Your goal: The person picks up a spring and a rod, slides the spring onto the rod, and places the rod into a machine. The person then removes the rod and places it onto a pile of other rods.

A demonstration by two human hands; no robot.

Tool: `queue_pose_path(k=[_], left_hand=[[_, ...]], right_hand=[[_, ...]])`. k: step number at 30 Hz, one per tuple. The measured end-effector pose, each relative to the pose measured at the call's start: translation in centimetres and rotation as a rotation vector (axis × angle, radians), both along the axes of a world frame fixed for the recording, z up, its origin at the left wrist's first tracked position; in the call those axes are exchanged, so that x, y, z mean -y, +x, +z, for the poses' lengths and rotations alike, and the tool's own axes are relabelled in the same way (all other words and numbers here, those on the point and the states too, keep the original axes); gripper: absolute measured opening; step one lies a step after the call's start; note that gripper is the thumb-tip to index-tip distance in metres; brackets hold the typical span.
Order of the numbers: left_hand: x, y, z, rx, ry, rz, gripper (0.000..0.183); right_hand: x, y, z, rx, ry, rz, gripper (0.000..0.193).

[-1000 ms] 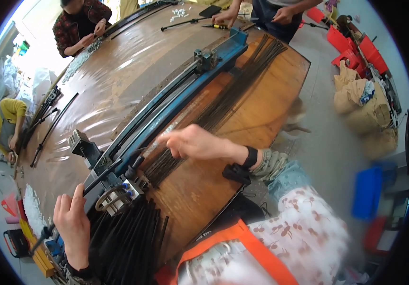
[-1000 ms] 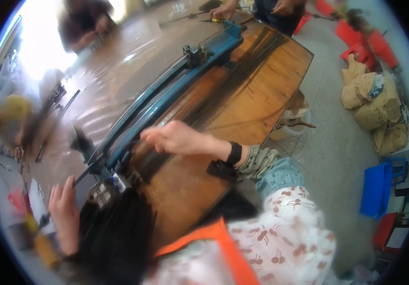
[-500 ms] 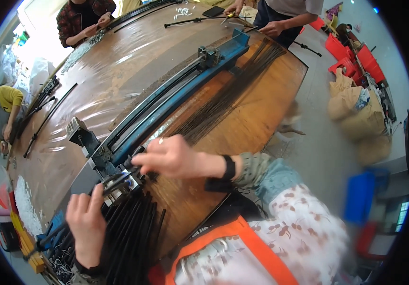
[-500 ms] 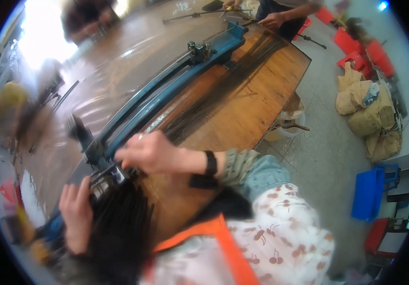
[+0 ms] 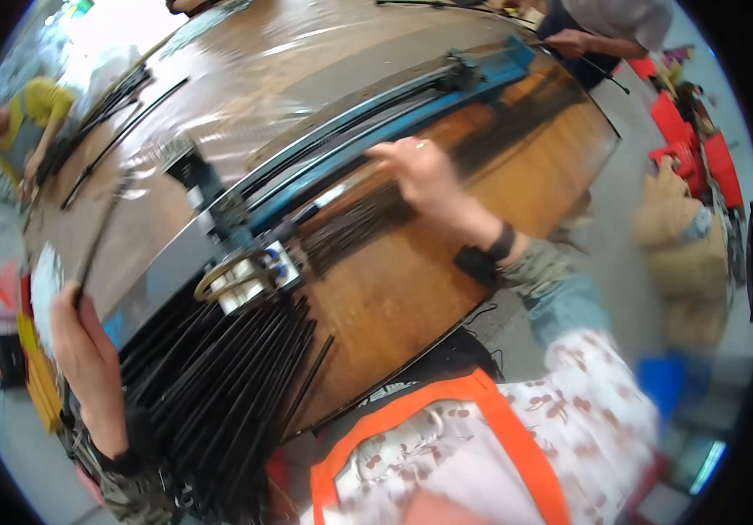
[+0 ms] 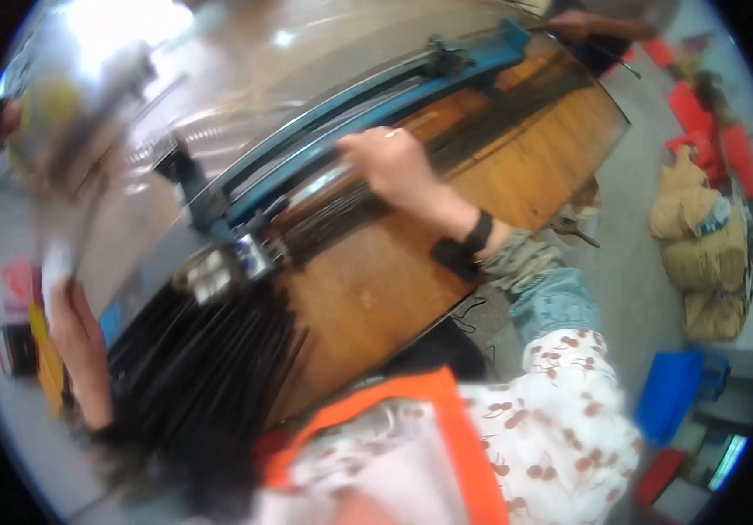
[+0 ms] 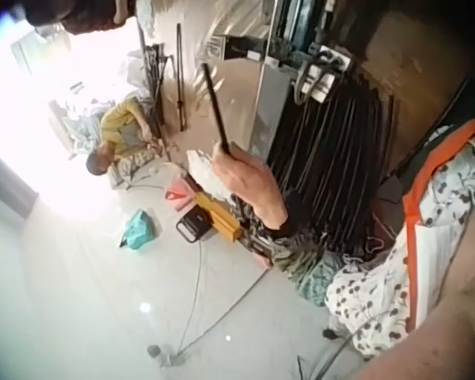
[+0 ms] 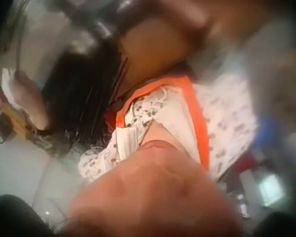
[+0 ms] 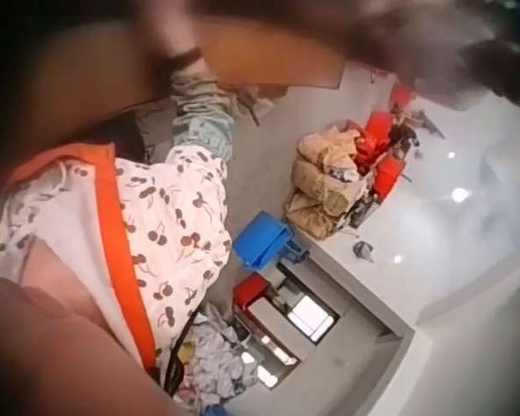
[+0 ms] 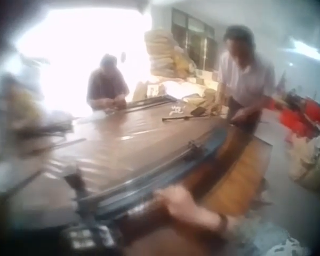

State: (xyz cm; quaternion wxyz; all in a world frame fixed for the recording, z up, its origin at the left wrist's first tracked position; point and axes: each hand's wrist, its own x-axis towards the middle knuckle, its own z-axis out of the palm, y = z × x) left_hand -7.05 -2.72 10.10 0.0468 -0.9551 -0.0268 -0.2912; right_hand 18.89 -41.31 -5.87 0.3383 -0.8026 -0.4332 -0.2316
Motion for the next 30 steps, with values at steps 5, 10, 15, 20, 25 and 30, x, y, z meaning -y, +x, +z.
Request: queue_pose_path(k=[5,10,15,20,25,30], left_hand=[[-1.1,-0.3,3.4,0.089,0.056,0.036,0.024],[-1.1,-3.8,3.8,0.129,-0.113,-0.011,0.030],[-3.6,-8.8,1.8,0.053,-0.173,0.149,0.035],[-4.7,-10.0,-0.2,0.046,-0.230,0.194,0.035],[-5.1,-9.4,-0.4,0.040,-0.255,0.215,0.034],[-6.2,-8.0,-0.8,0.023,-0.268,0.191,0.034]], right_hand=[[-6.3,0.8,2.9,-0.689,0.045,0.140,0.010],[-17.5,-1.1,7.5,-0.602,0.259,0.749,0.013],[-21.0,-1.1,7.4,-0.434,0.102,0.825,0.012],[-22.9,-1.4,7.3,-0.414,-0.011,0.775,0.011],[-25.6,-2.4,7.9,-0.394,-0.213,0.819,0.017],[-24.5,-2.1,7.1,-0.038,-0.369,0.650,0.015]])
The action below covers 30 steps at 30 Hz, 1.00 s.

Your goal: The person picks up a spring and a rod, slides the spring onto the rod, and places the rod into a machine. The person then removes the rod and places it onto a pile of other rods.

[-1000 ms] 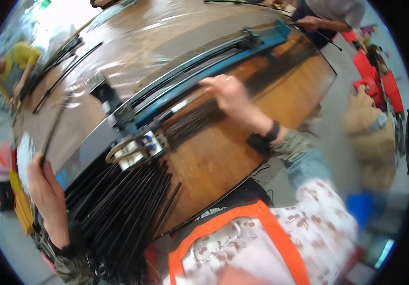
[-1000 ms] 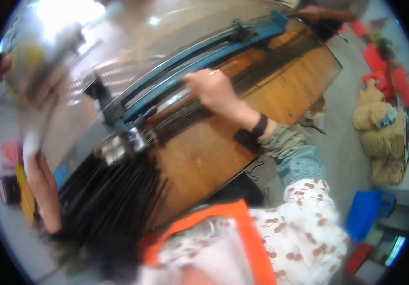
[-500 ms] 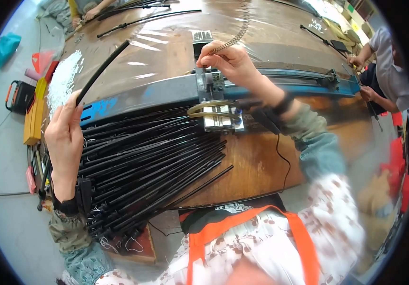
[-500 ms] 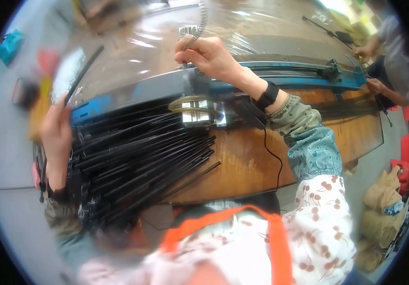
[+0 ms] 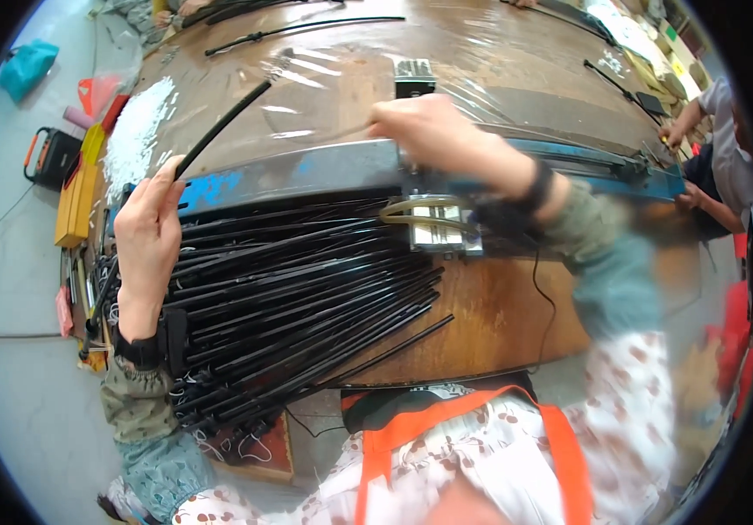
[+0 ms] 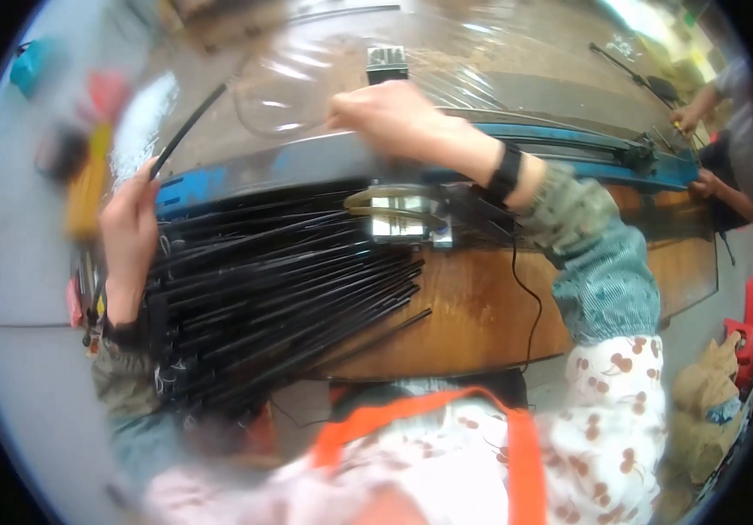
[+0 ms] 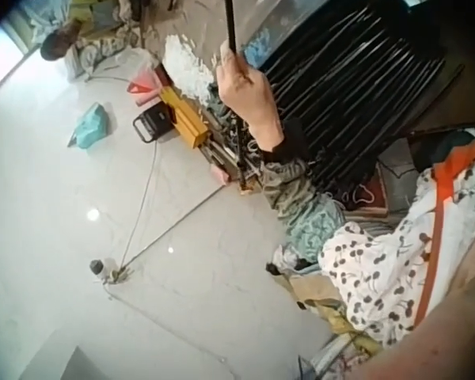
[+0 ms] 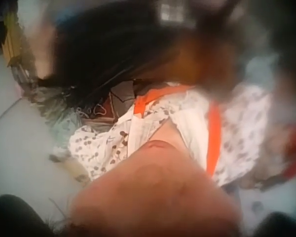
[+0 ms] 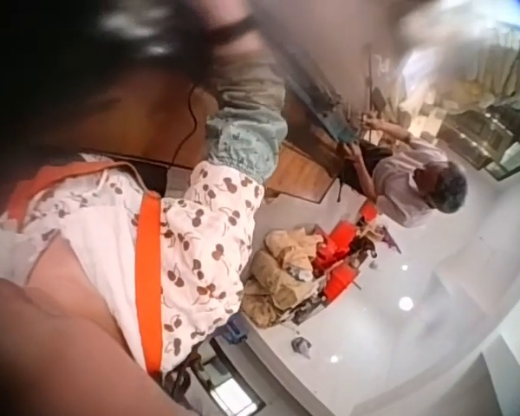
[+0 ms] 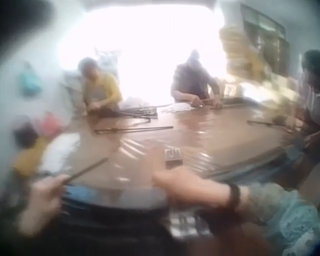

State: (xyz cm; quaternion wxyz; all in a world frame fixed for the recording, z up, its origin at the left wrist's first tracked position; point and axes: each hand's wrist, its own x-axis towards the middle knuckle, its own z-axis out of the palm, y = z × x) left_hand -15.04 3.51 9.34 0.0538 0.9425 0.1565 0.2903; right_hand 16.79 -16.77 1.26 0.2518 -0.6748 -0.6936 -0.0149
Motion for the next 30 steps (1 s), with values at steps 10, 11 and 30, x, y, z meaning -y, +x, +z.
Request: queue_pose_path(k=[10,11,30], left_hand=[[0.7,7.4,-5.5,-0.145,0.149,-0.326,0.030],[1.5,10.3,-6.8,-0.107,0.116,-0.410,0.029],[5.1,16.1,-11.3,-0.040,-0.033,-0.342,0.023]], right_hand=[[26.5,13.9,-1.3,0.423,0.105,-0.549,0.007],[26.9,13.9,-1.1,0.457,0.084,-0.580,0.007],[28.0,12.0,-4.1,0.533,0.151,-0.599,0.024]])
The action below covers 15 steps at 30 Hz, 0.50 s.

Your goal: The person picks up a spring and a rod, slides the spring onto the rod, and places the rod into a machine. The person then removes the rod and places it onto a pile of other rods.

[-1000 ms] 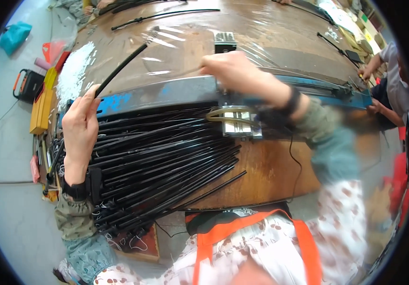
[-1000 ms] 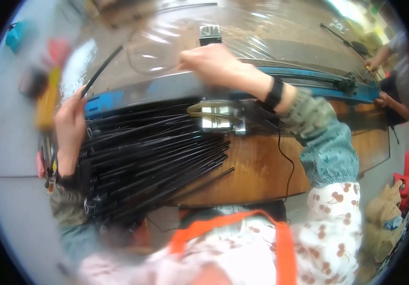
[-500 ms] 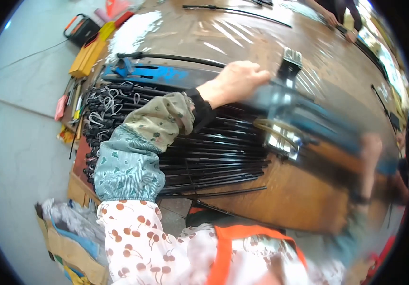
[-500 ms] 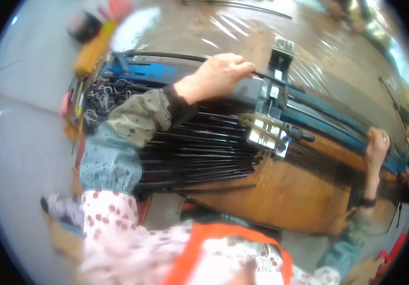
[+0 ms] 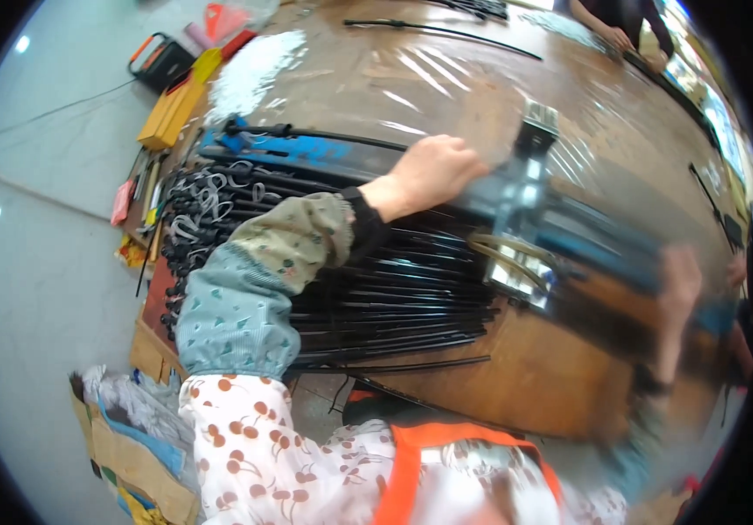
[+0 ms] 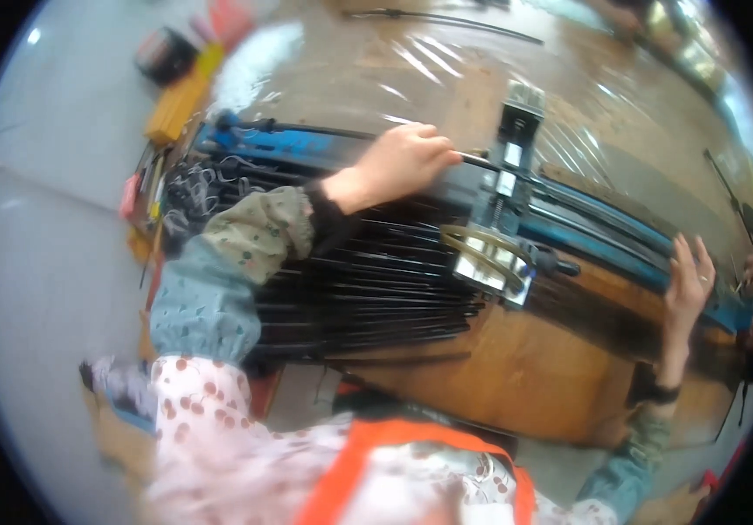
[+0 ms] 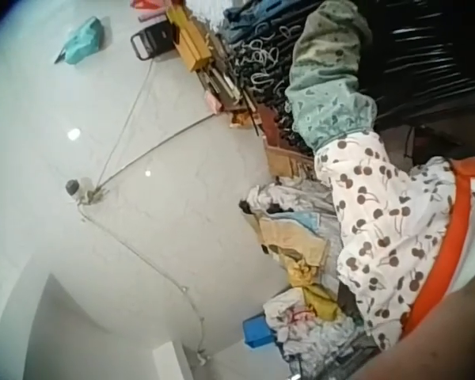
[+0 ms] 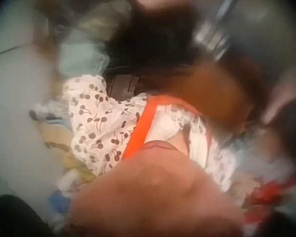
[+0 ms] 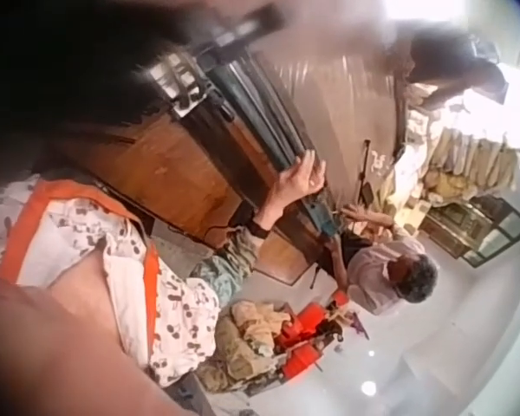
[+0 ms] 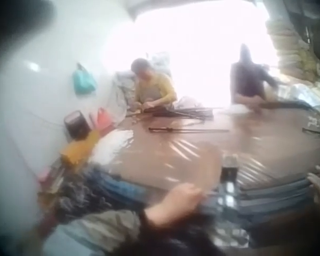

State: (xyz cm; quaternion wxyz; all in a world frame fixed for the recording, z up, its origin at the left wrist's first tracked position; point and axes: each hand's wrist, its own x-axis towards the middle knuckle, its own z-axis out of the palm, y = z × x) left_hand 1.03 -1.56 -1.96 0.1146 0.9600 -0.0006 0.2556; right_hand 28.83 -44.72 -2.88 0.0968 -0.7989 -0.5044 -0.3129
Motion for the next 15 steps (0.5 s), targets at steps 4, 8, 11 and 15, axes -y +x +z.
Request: queue_pose_path(k=[4,8,11,15], left_hand=[[0.5,0.3,0.7,-0.191,-0.009,0.072,0.017],[1.0,0.7,1.6,-0.315,-0.076,0.160,0.017],[1.4,1.2,1.8,-0.319,-0.011,0.174,0.023],[1.5,1.2,1.7,-0.315,-0.016,0.141,0.022]], right_hand=[[-2.9,-7.6,1.6,-0.003,0.058,0.121,0.030],[-3.5,-11.4,0.8,-0.111,0.069,0.040,0.025],[-4.2,-12.0,0.1,-0.268,0.124,0.140,0.021],[-5.9,-12.9,-0.7,-0.320,0.103,0.222,0.023]])
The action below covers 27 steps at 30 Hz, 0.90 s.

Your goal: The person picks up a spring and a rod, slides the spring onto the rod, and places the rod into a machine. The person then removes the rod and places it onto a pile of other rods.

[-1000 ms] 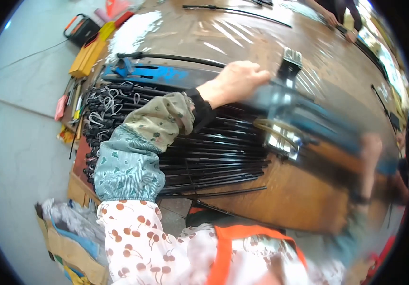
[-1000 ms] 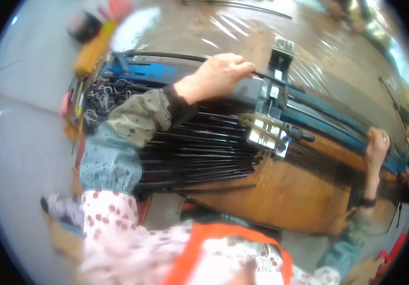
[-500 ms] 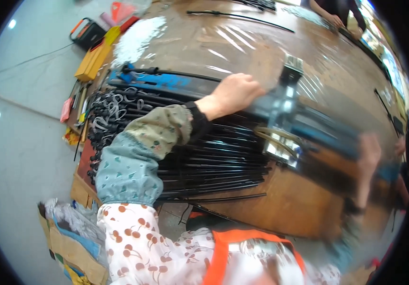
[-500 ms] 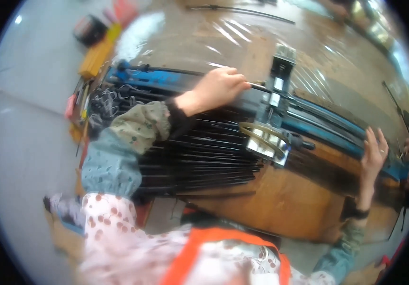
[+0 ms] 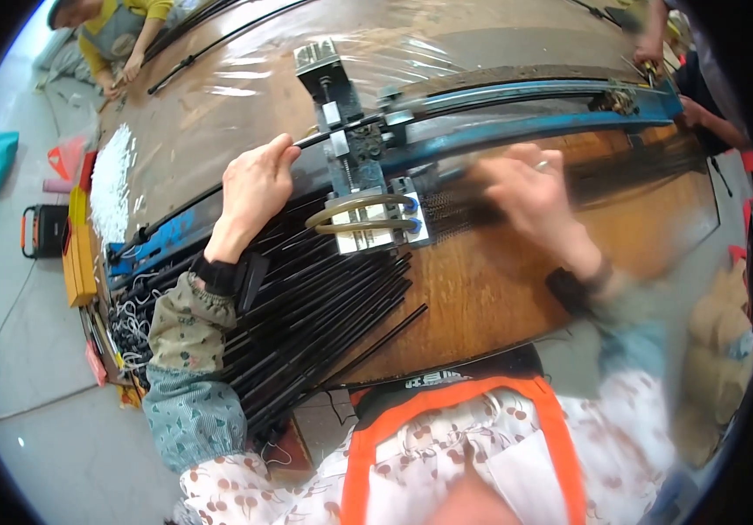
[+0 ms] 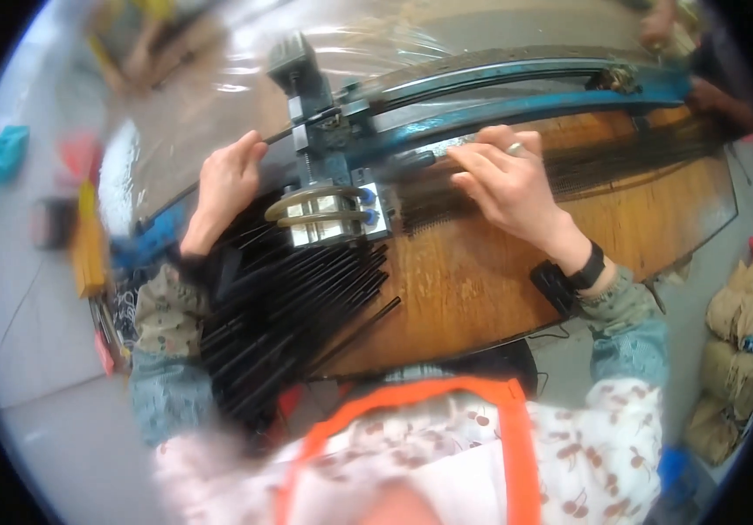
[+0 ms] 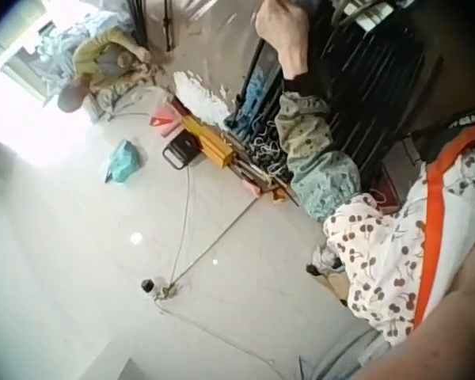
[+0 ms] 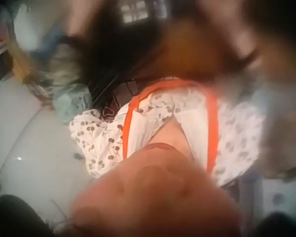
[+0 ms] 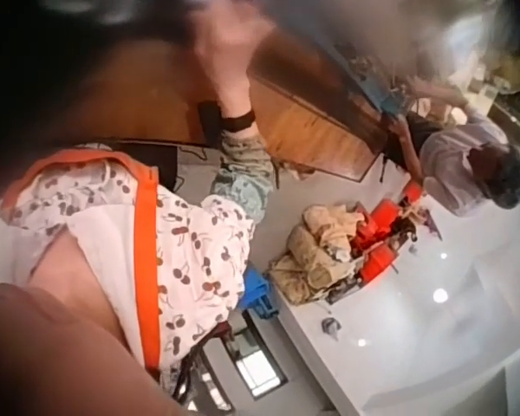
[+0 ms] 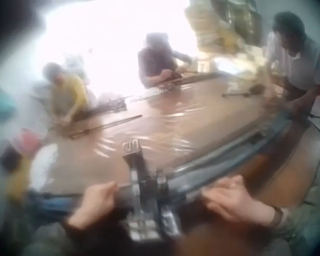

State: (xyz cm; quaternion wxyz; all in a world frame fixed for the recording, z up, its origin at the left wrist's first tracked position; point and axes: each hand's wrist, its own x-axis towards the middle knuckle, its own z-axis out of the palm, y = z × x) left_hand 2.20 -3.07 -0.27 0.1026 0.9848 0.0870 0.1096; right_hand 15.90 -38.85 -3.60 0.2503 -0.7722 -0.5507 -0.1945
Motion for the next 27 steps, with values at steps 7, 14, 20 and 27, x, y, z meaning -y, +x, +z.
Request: queue_pose_path(k=[7,14,20,27], left_hand=[[-0.1,-0.6,-0.2,0.037,-0.030,-0.005,0.020],[-0.1,0.1,-2.3,0.180,0.142,-0.097,0.017],[-10.2,-1.1,-1.9,0.471,0.463,-0.295,0.009],[3.3,-9.8,-1.5,0.242,0.400,-0.111,0.006]], right_hand=[[-4.2,0.6,-3.4,-0.433,0.151,0.243,0.027],[-1.7,2.8,-5.0,-0.368,-0.206,0.200,0.039],[3.0,-4.0,-6.6,-0.221,-0.318,0.205,0.074],[1.5,-6.2,-5.6,-0.110,-0.088,0.352,0.027]])
